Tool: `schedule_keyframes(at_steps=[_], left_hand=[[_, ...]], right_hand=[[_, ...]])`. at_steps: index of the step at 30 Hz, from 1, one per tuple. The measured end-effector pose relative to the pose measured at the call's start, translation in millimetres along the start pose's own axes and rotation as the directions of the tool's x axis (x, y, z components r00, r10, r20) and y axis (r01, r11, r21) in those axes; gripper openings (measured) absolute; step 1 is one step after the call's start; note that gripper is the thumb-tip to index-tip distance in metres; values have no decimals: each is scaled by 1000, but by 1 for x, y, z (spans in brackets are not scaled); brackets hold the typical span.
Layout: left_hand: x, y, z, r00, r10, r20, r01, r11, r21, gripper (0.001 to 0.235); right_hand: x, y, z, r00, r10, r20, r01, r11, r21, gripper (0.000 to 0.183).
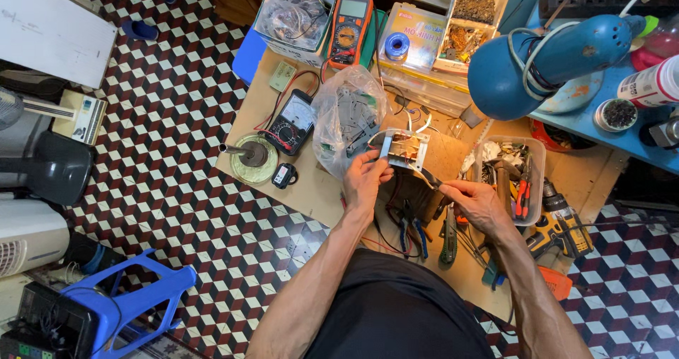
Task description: The person uses a knife to scrape and clean the copper windings and contacts of a small electrical component, likely a motor or transformer, on a cluttered workbench. They repeatedly scrape different areas of the component and place it into a plastic bag at the end.
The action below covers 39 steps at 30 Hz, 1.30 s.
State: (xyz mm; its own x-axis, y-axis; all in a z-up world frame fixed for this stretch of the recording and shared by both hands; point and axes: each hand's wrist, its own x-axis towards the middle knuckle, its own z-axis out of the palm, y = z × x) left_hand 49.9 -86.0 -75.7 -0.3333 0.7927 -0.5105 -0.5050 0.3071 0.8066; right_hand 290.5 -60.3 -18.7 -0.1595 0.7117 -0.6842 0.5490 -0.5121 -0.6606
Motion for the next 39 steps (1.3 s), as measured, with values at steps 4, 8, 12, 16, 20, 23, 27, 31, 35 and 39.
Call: schedule_keyframes(at_steps=[4, 8, 12, 16, 20, 23, 27, 31, 35, 39], left_hand=[[-11, 0, -11, 999, 22, 45, -25, 998, 57, 41], [-22, 3, -23, 996, -2, 93, 0, 1000, 15, 40], [-39, 14, -42, 991, -119, 68, 119, 993, 6, 39], [-41, 41, -77, 980, -196, 27, 196, 980, -32, 36], [19, 52, -89, 981, -187, 45, 191, 926, -325, 33], [78, 38, -74, 954, -290, 74, 288, 822, -491, 35], [125, 8, -63, 949, -307, -69, 220, 804, -552, 41], [137, 4, -71, 939, -212, -272, 64, 882, -466, 50], [127, 22, -70, 950, -113, -292, 7, 940, -341, 54], [75, 41, -52, 953, 270, -134, -209, 912, 352, 47]], right_hand=[[4, 7, -1, 999, -43, 2, 43, 999, -1, 44], [9, 10, 0, 1000, -17, 13, 17, 1000, 7, 45], [9, 11, -2, 1000, 13, 5, -13, 997, -71, 45], [9, 4, -6, 999, -38, 16, 38, 999, -15, 43], [-1, -2, -11, 998, 36, -42, -34, 998, 48, 39], [-11, -3, -13, 994, 6, -109, 7, 992, 125, 36], [-22, 8, -16, 988, -55, -144, 100, 939, 329, 34], [-24, 16, -19, 993, -20, -118, 78, 853, 516, 33], [-23, 14, -15, 991, -20, -134, 84, 865, 494, 31], [-23, -9, -8, 980, -59, -192, 112, 955, 276, 31]])
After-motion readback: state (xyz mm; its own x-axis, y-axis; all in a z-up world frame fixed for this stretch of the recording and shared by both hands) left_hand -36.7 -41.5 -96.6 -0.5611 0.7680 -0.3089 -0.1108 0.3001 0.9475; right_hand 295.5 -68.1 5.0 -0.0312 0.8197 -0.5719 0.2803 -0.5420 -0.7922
